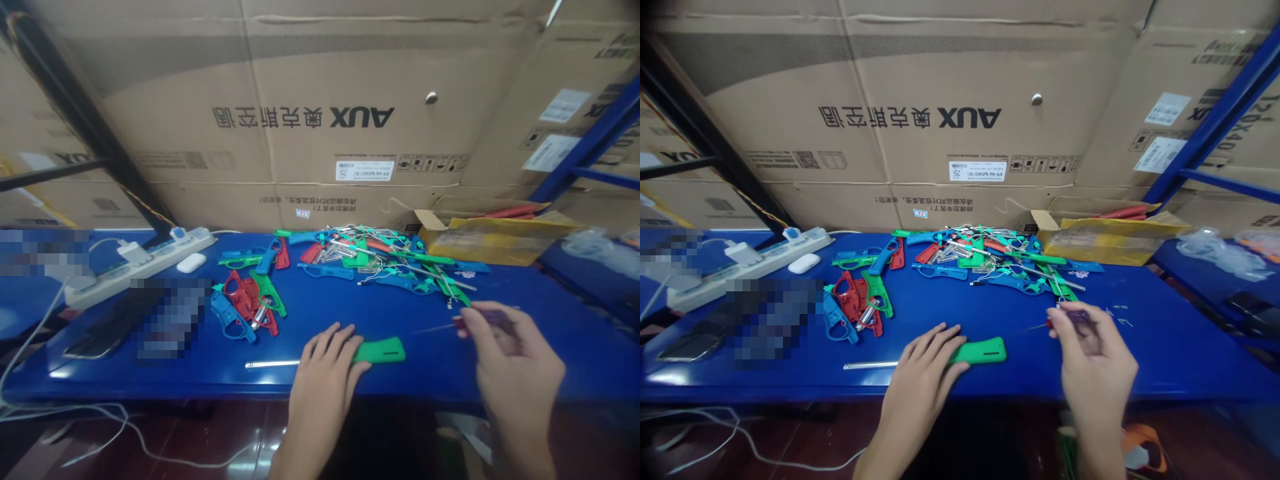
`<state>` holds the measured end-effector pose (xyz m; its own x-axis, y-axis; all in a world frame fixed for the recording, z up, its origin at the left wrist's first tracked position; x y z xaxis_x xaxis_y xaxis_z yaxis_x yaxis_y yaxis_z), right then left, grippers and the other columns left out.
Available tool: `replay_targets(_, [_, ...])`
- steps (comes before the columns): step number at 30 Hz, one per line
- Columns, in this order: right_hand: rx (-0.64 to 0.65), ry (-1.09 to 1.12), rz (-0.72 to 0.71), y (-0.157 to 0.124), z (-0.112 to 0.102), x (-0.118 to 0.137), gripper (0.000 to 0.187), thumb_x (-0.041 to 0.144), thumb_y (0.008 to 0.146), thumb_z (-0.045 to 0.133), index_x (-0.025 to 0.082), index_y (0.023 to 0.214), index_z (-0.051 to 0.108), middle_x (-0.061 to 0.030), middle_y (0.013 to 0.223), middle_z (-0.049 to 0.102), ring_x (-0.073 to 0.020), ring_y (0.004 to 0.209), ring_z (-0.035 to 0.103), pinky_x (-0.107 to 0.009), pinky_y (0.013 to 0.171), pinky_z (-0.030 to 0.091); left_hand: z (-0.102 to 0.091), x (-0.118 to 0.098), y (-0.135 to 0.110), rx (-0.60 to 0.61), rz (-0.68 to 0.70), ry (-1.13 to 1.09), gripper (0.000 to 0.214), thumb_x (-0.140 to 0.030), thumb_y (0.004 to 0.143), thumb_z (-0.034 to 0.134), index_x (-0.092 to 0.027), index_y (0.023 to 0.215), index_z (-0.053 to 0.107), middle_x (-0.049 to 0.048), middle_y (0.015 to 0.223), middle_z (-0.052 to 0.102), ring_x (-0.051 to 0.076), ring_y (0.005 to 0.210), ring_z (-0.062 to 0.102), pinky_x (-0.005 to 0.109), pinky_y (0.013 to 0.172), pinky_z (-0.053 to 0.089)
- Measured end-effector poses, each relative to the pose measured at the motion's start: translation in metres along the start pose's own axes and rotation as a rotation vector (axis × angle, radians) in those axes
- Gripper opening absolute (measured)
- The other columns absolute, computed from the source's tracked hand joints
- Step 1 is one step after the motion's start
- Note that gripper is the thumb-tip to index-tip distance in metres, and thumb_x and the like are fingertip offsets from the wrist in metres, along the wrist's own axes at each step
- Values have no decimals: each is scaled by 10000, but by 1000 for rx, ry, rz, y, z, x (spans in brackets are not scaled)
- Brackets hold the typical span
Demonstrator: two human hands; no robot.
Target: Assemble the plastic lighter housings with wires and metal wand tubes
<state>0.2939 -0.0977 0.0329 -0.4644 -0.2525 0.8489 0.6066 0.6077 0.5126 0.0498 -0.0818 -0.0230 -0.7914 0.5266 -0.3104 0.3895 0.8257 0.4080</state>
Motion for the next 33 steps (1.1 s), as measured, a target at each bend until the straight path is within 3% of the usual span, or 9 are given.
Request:
replay_targets(2, [13, 22, 8, 7, -4, -10, 272, 435, 833, 755, 221, 991, 696, -27, 863, 706, -195, 725, 696, -344, 728, 579, 0, 0, -1, 2, 9, 2, 319, -374, 1009, 552, -273, 1307, 610, 11, 1400, 624, 282, 1312, 546, 469, 1026, 493])
replay_targets(7, [429, -180, -237, 5, 25, -35, 219, 439, 923, 637, 235, 923, 718, -60, 1002, 741, -242, 939, 718, -381, 854, 582, -2, -3, -3, 2, 45, 14, 376, -325, 1027, 517, -277, 1398, 548, 26, 1436, 590, 286, 1344, 504, 480, 1058, 460])
replay_targets(10, [547, -353, -375, -3, 39, -46, 264, 436, 981, 546, 236, 999, 718, -78, 1038, 748, -251, 963, 715, -402, 866, 574, -3, -3, -3, 20, 46, 0, 376, -303, 1025, 519, -272, 1398, 548, 53, 1388, 610, 280, 1281, 540, 465, 1025, 476])
replay_targets(16, [781, -386, -676, -42, 67, -4, 346, 395, 993, 557, 269, 1313, 597, -92, 1387, 631, -286, 1313, 557, -542, 1104, 430, -11, -2, 0, 6, 35, -106, 408, -314, 984, 604, -224, 1377, 539, 77, 1202, 686, 247, 1074, 617, 405, 883, 519])
replay_targets(19, [1028, -424, -769, -74, 89, 16, 359, 361, 964, 611, 255, 1307, 601, -83, 1245, 713, -272, 1158, 658, -488, 1019, 516, -12, -3, 11, 38, 3, -160, 320, -300, 982, 611, -227, 1291, 577, 52, 1145, 708, 221, 1011, 636, 375, 835, 522])
replay_targets(21, [993, -484, -770, -79, 98, 23, 271, 272, 992, 533, 210, 1230, 648, -98, 1099, 757, -283, 1015, 713, -449, 868, 579, -16, -8, 19, 7, 5, -157, 248, -302, 998, 581, -242, 1239, 592, 51, 1180, 701, 226, 1046, 629, 390, 872, 513])
replay_targets(24, [810, -472, -675, -67, 103, 25, 287, 253, 1019, 442, 201, 1191, 666, -106, 1089, 761, -289, 989, 727, -392, 779, 572, -41, -13, 22, -265, -19, -97, 284, -310, 994, 585, -251, 1270, 555, 101, 1353, 614, 303, 1279, 502, 502, 1042, 424])
replay_targets(27, [650, -348, -371, -45, 97, 10, 272, 399, 1016, 484, 224, 1048, 690, -42, 869, 759, -215, 747, 716, -293, 648, 521, -63, -5, 10, -525, -71, -143, 287, -210, 1010, 523, -266, 1291, 507, 99, 1426, 543, 293, 1373, 419, 534, 1131, 351])
replay_targets(33, [579, -155, 23, -36, 88, -18, 481, 567, 935, 554, 212, 611, 553, 42, 518, 487, -121, 499, 466, -233, 508, 382, -8, 11, 18, 10, -40, -84, 524, -364, 1015, 529, -210, 1490, 370, 138, 1558, 413, 310, 1426, 407, 509, 1105, 446])
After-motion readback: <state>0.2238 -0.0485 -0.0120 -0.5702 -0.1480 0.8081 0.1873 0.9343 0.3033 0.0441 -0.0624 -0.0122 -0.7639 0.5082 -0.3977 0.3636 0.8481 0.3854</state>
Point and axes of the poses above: each hand's wrist, its own y-axis towards the middle knuckle, its own z-axis out of the palm, x = y × z, the point moved 8 cm from there along y, towards the middle knuckle
